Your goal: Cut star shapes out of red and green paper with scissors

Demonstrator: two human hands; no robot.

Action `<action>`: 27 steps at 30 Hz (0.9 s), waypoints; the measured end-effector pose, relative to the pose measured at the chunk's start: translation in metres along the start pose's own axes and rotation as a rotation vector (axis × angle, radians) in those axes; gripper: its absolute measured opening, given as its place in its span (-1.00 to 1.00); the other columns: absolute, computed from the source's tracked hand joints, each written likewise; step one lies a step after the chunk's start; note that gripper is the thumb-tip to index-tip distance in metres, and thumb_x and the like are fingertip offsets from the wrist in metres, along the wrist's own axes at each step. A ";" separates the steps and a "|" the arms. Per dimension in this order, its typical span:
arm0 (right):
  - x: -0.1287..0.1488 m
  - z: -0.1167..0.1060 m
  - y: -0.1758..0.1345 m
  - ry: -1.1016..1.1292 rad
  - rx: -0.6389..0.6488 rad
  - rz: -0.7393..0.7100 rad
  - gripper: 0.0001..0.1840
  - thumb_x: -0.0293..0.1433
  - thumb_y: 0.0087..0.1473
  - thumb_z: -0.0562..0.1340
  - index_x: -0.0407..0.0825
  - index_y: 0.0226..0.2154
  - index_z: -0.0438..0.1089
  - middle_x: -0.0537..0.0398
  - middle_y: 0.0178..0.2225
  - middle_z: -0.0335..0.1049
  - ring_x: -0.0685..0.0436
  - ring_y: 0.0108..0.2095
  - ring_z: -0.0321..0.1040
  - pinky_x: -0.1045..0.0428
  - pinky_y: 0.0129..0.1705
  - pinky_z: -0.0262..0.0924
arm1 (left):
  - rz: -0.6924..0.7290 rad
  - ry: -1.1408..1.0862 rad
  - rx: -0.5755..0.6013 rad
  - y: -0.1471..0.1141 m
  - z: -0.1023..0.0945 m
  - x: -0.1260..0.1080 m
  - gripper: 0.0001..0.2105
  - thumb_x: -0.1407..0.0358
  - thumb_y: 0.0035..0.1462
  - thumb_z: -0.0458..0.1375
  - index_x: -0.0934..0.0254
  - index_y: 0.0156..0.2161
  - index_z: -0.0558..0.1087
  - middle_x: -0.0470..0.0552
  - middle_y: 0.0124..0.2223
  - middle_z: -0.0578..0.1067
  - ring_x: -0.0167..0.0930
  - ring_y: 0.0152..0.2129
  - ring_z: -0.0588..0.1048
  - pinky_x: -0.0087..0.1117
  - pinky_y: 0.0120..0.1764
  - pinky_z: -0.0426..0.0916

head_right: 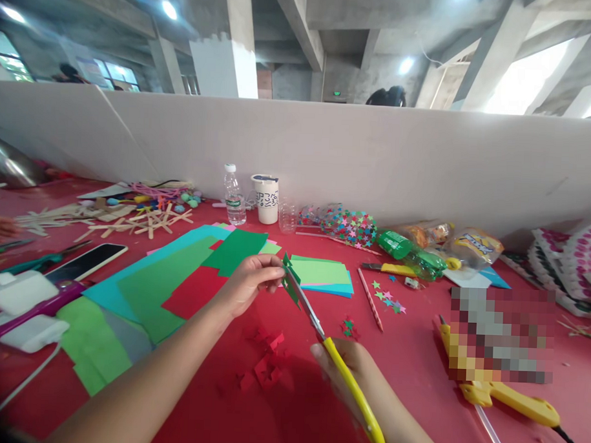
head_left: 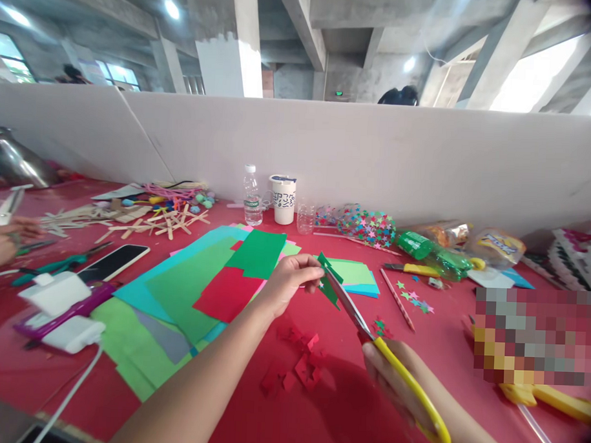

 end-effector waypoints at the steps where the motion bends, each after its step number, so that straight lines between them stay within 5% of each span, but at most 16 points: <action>1: 0.000 0.000 0.000 0.000 0.003 0.000 -0.30 0.33 -0.15 -0.01 0.02 -0.64 0.08 0.38 -0.82 -0.08 0.16 -0.84 -0.15 0.19 -0.80 -0.25 | 0.001 0.000 0.001 0.000 0.000 0.000 -0.89 0.32 -0.10 0.23 0.33 -0.51 0.42 -0.13 -0.60 0.41 -0.58 -0.69 0.31 -0.50 -0.55 0.15; 27: -0.018 0.005 0.004 0.116 0.051 -0.025 -0.38 0.22 0.00 -0.01 -0.01 -0.54 0.16 0.40 -0.80 -0.08 0.16 -0.84 -0.15 0.19 -0.76 -0.28 | 0.131 0.062 -0.106 -0.008 0.007 -0.006 -0.90 0.30 -0.02 0.18 0.28 -0.47 0.43 -0.12 -0.52 0.36 -0.50 -0.56 0.30 -0.46 -0.41 0.20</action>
Point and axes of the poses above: each hand's wrist, its own y-axis towards the middle knuckle, its own z-axis out of the palm, x = y × z, the point moved 10 cm from there along y, towards the middle knuckle
